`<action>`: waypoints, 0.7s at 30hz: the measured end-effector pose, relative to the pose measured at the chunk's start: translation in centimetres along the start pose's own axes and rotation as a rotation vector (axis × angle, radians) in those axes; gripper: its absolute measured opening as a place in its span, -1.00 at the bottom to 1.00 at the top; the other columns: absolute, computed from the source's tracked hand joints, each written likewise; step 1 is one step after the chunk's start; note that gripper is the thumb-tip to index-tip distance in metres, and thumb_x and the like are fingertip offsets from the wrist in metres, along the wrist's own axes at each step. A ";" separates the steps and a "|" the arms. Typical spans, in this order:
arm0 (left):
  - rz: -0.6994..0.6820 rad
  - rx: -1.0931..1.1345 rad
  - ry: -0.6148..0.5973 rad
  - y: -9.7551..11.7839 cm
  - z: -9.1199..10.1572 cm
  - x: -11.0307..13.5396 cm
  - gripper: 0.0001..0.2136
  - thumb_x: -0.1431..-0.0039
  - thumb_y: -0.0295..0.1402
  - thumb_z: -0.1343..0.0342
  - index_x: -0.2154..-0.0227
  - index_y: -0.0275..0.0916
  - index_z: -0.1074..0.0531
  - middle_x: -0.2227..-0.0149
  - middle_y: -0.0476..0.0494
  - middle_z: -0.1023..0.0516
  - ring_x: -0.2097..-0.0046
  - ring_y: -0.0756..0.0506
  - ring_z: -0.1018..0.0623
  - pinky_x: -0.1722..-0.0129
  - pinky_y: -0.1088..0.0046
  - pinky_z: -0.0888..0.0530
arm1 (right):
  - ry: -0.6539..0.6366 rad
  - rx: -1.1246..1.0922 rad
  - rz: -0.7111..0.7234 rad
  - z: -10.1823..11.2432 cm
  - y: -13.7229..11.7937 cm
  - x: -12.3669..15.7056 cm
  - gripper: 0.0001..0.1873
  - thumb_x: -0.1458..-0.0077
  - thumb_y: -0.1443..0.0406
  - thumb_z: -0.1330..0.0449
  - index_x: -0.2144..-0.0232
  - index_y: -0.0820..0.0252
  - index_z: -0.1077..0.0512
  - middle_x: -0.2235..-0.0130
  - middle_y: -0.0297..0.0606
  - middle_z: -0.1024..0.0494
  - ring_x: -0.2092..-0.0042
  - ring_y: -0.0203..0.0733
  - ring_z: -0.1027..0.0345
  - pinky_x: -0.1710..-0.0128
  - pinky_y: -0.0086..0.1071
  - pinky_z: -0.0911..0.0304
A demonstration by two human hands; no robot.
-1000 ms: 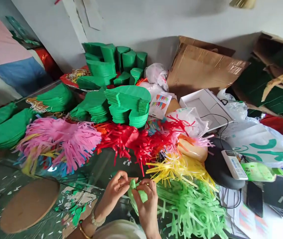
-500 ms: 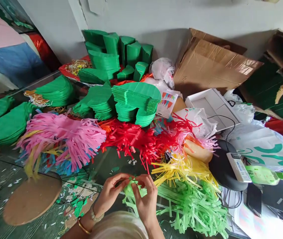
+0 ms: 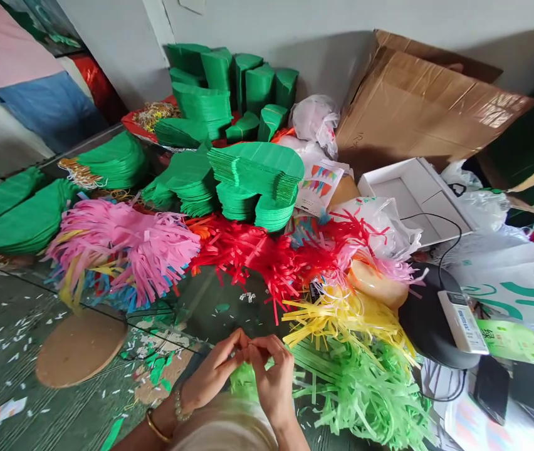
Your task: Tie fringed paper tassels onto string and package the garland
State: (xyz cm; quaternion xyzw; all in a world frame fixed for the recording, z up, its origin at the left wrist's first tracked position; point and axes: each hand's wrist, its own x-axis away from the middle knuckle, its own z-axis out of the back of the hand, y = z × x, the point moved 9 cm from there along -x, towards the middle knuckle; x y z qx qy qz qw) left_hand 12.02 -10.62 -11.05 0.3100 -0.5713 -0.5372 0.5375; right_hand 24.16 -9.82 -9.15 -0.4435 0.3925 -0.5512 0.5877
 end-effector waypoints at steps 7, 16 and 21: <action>-0.008 -0.010 0.176 -1.3 2.0 -0.4 -0.78 -0.30 -0.17 0.03 0.29 -0.21 -0.37 0.41 -0.01 -0.46 0.37 -0.03 -0.44 0.33 0.51 -0.39 | -0.085 0.054 0.044 -2.6 1.0 -2.0 -0.73 -0.25 0.21 -0.09 0.40 0.21 -0.49 0.44 -0.28 -0.52 0.43 -0.26 -0.37 0.42 -0.44 -0.26; 0.012 -0.218 0.326 -1.4 6.7 0.9 -0.74 -0.30 -0.18 0.02 0.37 -0.20 -0.45 0.40 -0.03 -0.53 0.36 -0.02 -0.49 0.34 0.55 -0.39 | 0.070 0.390 0.047 -3.7 7.9 -11.0 -0.71 -0.19 0.18 -0.09 0.33 0.26 -0.51 0.29 -0.08 -0.55 0.26 -0.10 -0.39 0.25 -0.31 -0.22; 0.016 -0.159 0.360 -1.2 7.5 0.8 -0.79 -0.28 -0.18 -0.01 0.30 -0.19 -0.43 0.34 -0.05 -0.57 0.29 -0.05 -0.53 0.27 0.51 -0.43 | 0.100 0.453 0.038 -3.7 8.0 -11.4 -0.70 -0.20 0.17 -0.04 0.39 0.23 -0.48 0.35 -0.10 -0.54 0.30 -0.11 -0.38 0.31 -0.34 -0.19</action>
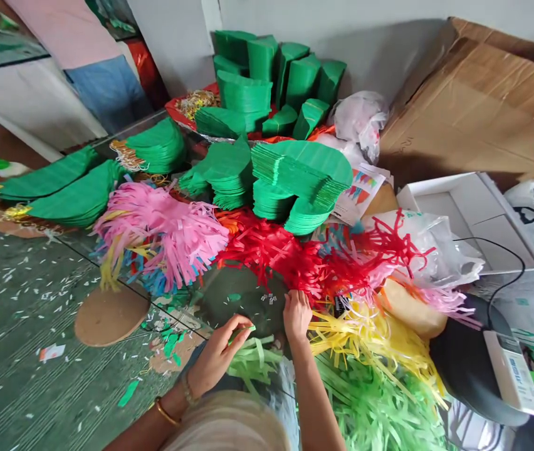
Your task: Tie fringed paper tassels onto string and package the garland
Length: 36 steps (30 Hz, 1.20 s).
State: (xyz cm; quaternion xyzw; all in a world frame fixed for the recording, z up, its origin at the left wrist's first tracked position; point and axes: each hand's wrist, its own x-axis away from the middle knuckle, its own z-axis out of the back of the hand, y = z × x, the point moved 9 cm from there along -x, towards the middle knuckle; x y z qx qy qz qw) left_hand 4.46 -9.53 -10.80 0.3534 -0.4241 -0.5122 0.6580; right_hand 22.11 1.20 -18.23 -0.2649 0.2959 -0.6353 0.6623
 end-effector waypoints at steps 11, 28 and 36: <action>-0.096 0.060 -0.143 5.1 -1.1 -0.1 -0.80 -0.28 -0.22 -0.02 0.31 -0.21 -0.46 0.34 -0.06 -0.56 0.32 -0.04 -0.52 0.28 0.53 -0.42 | -0.210 -0.763 -0.185 6.0 -4.7 7.4 -0.82 0.00 0.17 -0.35 0.35 0.13 -0.59 0.42 -0.28 -0.59 0.44 -0.22 -0.46 0.43 -0.38 -0.41; -0.178 0.048 -0.268 7.2 -3.9 1.4 -0.83 -0.29 -0.25 -0.02 0.29 -0.21 -0.44 0.34 -0.05 -0.55 0.33 -0.03 -0.50 0.30 0.56 -0.39 | -0.050 -0.997 -0.294 8.0 -4.4 9.7 -0.84 0.13 0.22 -0.43 0.53 0.16 -0.57 0.59 -0.38 -0.49 0.59 -0.35 -0.24 0.60 -0.48 -0.17; -0.316 -0.095 -0.335 9.4 -3.4 1.4 -0.86 -0.29 -0.32 -0.02 0.30 -0.19 -0.47 0.34 -0.05 -0.57 0.29 -0.04 -0.54 0.23 0.54 -0.40 | -0.144 -1.095 -0.360 7.0 -4.0 10.3 -0.82 0.15 0.23 -0.44 0.55 0.19 -0.55 0.62 -0.38 -0.47 0.62 -0.38 -0.25 0.65 -0.53 -0.12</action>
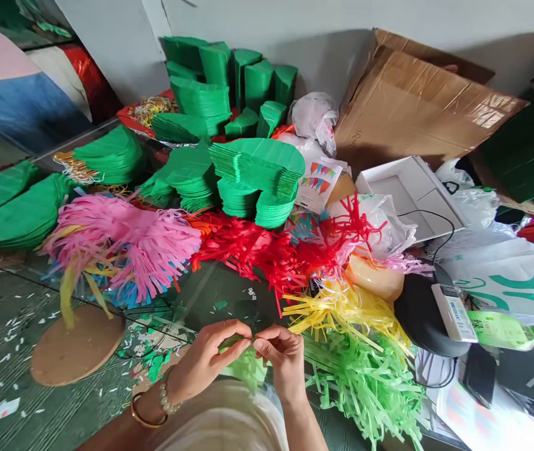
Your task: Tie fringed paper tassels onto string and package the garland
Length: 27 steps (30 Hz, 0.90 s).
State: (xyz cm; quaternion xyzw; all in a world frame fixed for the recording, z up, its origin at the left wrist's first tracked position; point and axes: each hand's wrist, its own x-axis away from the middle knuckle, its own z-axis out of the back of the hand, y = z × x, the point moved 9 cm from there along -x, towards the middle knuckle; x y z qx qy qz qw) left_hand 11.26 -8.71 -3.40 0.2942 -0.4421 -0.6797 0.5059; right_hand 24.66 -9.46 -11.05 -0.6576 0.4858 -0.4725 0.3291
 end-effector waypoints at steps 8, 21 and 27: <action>-0.014 -0.071 -0.117 0.8 0.0 -0.5 -0.85 -0.26 -0.38 -0.03 0.33 -0.16 -0.51 0.40 -0.02 -0.57 0.35 -0.03 -0.53 0.30 0.53 -0.39 | 0.002 0.167 0.145 -0.2 -2.3 0.8 -0.88 0.12 0.27 -0.43 0.54 0.17 -0.57 0.56 -0.35 -0.51 0.54 -0.32 -0.32 0.56 -0.49 -0.25; -0.031 -0.133 -0.025 1.2 -0.9 0.0 -0.90 -0.33 -0.37 0.05 0.30 -0.20 -0.34 0.33 -0.01 -0.54 0.30 0.00 -0.54 0.24 0.53 -0.40 | -0.114 0.261 0.159 -0.1 -3.2 1.5 -0.92 -0.11 0.27 -0.30 0.33 0.13 -0.59 0.43 -0.30 -0.58 0.43 -0.25 -0.48 0.40 -0.43 -0.43; 0.022 -0.053 -0.002 0.8 -1.3 0.3 -0.86 -0.34 -0.31 0.07 0.32 -0.20 -0.31 0.39 -0.01 -0.49 0.38 0.00 -0.49 0.33 0.54 -0.37 | -0.023 0.338 0.280 -0.3 -4.1 2.1 -0.90 -0.15 0.28 -0.26 0.36 0.18 -0.54 0.46 -0.31 -0.52 0.46 -0.29 -0.40 0.43 -0.45 -0.35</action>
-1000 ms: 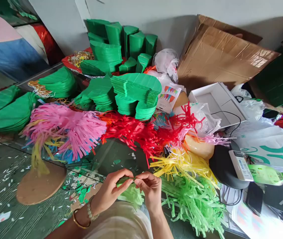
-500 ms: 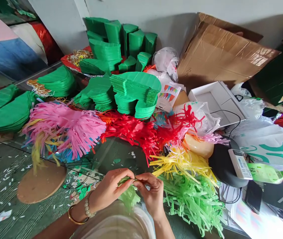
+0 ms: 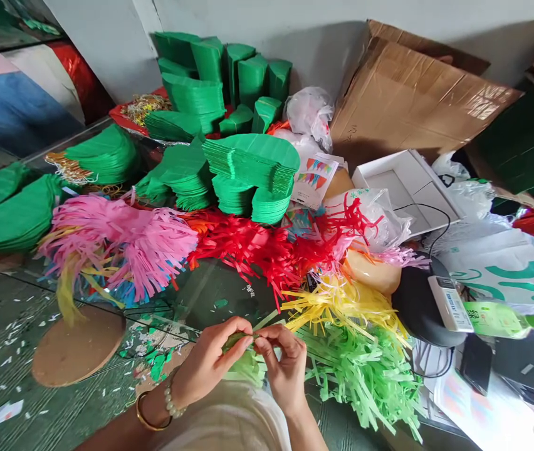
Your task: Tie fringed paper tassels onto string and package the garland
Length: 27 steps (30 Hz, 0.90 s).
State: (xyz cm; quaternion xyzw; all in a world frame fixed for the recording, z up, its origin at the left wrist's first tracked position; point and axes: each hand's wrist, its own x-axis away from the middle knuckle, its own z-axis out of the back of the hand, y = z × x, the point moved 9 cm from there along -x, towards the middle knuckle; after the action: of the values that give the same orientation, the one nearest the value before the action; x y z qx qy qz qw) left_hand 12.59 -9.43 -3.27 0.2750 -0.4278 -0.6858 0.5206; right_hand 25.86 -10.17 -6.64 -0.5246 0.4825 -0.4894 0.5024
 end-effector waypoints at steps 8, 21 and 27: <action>0.054 0.125 -0.065 -0.5 -0.1 0.1 -0.83 -0.35 -0.25 0.09 0.30 -0.20 -0.28 0.42 0.04 -0.38 0.40 0.02 -0.38 0.36 0.54 -0.32 | 0.038 -0.042 -0.008 0.1 0.6 0.3 -0.91 -0.15 0.28 -0.25 0.32 0.17 -0.53 0.45 -0.32 -0.48 0.47 -0.31 -0.38 0.47 -0.47 -0.36; -0.003 0.065 -0.099 0.5 -0.4 -0.4 -0.87 -0.35 -0.34 0.09 0.33 -0.20 -0.28 0.44 0.05 -0.40 0.42 0.04 -0.40 0.37 0.56 -0.32 | -0.035 0.025 -0.001 0.2 -0.7 0.2 -0.91 -0.17 0.27 -0.23 0.31 0.17 -0.51 0.40 -0.30 -0.50 0.43 -0.28 -0.41 0.41 -0.45 -0.37; 0.025 0.078 -0.049 -0.3 -0.2 -0.6 -0.84 -0.34 -0.31 0.09 0.35 -0.21 -0.28 0.46 0.06 -0.37 0.44 0.04 -0.39 0.38 0.56 -0.33 | 0.000 0.035 -0.019 0.2 0.4 0.0 -0.90 -0.14 0.27 -0.26 0.28 0.17 -0.52 0.42 -0.31 -0.52 0.45 -0.29 -0.40 0.43 -0.45 -0.38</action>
State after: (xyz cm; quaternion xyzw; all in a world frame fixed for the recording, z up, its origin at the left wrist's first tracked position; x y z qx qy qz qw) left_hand 12.79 -8.84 -3.62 0.2728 -0.4703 -0.6686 0.5074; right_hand 26.03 -10.17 -7.04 -0.5203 0.4691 -0.5026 0.5067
